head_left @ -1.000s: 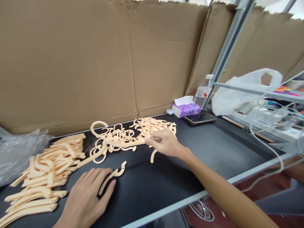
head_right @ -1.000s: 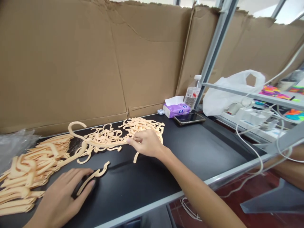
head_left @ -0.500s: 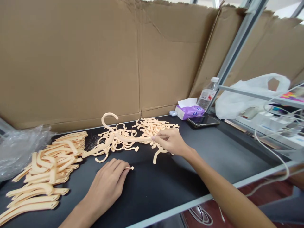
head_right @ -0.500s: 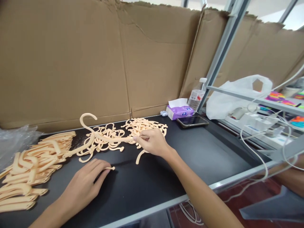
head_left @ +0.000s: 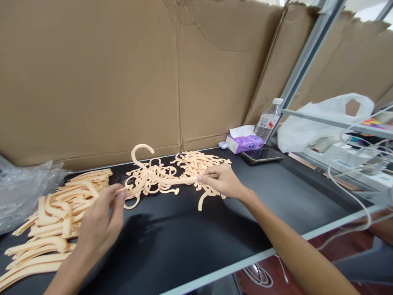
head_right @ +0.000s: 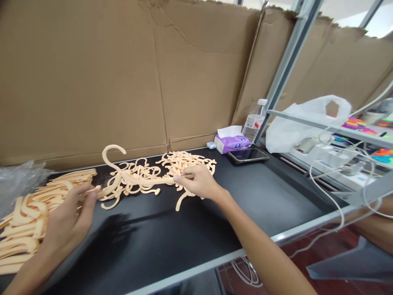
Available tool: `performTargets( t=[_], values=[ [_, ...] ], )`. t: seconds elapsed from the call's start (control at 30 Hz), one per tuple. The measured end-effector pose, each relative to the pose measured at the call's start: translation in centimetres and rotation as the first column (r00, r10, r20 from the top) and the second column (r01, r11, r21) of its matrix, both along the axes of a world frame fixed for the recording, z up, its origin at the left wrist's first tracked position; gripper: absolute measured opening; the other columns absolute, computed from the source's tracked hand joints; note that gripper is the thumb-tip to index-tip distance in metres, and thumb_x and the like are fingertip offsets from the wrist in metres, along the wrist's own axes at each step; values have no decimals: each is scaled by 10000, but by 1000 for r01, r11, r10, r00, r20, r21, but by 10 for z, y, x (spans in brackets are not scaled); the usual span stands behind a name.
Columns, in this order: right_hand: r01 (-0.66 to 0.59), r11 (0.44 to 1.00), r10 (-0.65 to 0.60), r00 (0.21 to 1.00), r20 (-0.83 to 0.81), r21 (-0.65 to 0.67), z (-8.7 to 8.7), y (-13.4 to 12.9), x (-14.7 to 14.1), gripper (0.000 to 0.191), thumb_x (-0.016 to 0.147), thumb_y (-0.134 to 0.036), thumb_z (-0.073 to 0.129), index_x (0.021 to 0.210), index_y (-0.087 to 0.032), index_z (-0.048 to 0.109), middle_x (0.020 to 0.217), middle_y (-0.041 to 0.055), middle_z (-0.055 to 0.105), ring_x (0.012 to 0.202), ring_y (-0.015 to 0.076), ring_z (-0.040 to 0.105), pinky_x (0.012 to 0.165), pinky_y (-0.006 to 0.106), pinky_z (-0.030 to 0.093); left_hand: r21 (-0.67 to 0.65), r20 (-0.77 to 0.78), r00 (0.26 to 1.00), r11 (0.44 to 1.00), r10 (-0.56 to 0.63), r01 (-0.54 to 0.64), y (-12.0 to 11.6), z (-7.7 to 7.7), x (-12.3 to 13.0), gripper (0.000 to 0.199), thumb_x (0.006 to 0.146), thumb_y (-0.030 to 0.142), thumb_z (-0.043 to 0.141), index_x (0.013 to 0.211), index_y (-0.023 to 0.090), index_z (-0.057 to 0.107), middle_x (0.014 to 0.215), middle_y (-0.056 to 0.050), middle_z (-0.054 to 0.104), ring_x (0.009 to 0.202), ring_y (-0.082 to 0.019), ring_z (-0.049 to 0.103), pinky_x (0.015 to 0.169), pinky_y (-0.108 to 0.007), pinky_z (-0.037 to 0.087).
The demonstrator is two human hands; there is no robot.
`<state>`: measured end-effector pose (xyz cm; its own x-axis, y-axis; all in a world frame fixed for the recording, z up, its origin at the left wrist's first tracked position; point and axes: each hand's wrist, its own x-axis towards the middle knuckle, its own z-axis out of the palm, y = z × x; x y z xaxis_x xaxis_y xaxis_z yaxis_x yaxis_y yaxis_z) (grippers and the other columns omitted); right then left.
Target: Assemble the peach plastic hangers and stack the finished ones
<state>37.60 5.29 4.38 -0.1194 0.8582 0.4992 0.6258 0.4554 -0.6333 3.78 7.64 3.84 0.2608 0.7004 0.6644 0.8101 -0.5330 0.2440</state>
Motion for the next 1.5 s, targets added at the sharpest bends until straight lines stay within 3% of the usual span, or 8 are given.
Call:
performTargets(
  t=[0.3, 0.47, 0.6, 0.8, 1.07, 1.2, 1.37, 1.5],
  values=[
    [121, 982, -146, 974, 174, 146, -5, 1, -3, 265, 873, -314, 606, 665, -164, 673, 619, 10, 606, 587, 127, 519, 595, 265, 365, 62, -135, 991, 998, 24, -16, -11, -5, 16, 211, 983, 325, 407, 1077, 213, 559, 704, 5, 723, 506, -186, 673, 472, -239, 428],
    [247, 734, -366, 928, 63, 632, -3, -8, -24, 36, 841, -183, 638, 850, -172, 671, 913, 102, 681, 912, 241, 617, 834, 401, 435, 18, -74, 997, 1000, -8, 9, -14, -14, 21, 235, 994, 360, 396, 1076, 204, 552, 754, -20, 741, 576, -195, 708, 505, -237, 472],
    [75, 645, -186, 981, 61, 760, -1, -25, -47, 93, 774, -95, 664, 778, -174, 614, 734, 46, 622, 704, 174, 573, 677, 334, 447, -4, -35, 997, 997, -73, 73, -16, -21, 24, 229, 999, 362, 404, 1085, 202, 542, 740, -12, 738, 603, -184, 717, 543, -229, 495],
    [-253, 774, 92, 952, 292, 580, -17, -35, -73, 127, 841, -147, 581, 723, -168, 622, 623, 9, 608, 518, 117, 508, 488, 264, 374, -75, 69, 985, 984, -158, 163, -21, -22, 33, 136, 993, 312, 450, 1048, 220, 535, 691, 39, 694, 540, -122, 671, 540, -182, 476],
    [-186, 980, 181, 981, 71, 71, -21, -39, -84, 256, 875, -386, 638, 948, -142, 662, 727, 25, 642, 621, 143, 568, 585, 271, 429, -184, 203, 909, 897, -364, 401, -36, -24, 47, 72, 986, 222, 465, 1032, 238, 519, 710, 73, 653, 534, -72, 604, 539, -145, 462],
    [-325, 920, 268, 929, -254, -218, -18, -37, -88, 244, 922, -396, 591, 985, -167, 645, 778, 8, 644, 658, 116, 586, 601, 231, 457, -236, 238, 876, 850, -419, 470, -42, -24, 50, 74, 981, 194, 474, 1009, 235, 529, 732, 62, 639, 563, -74, 601, 554, -152, 479],
    [-359, 897, 214, 864, -455, -259, -20, -29, -85, 233, 945, -355, 536, 861, -154, 620, 749, 12, 611, 604, 104, 581, 568, 229, 474, -25, 197, 912, 928, -360, 372, -37, -19, 44, 89, 945, 144, 505, 925, 213, 557, 1119, -66, 618, 1099, -176, 607, 874, -267, 514],
    [-295, 914, 120, 851, -512, -277, -19, -23, -75, 221, 928, -352, 554, 829, -157, 581, 728, 9, 609, 587, 105, 590, 569, 237, 482, 16, 202, 923, 944, -327, 331, -30, -17, 31, 84, 945, 146, 516, 1000, 210, 519, 1001, -37, 665, 966, -153, 671, 830, -242, 518]
  ],
)
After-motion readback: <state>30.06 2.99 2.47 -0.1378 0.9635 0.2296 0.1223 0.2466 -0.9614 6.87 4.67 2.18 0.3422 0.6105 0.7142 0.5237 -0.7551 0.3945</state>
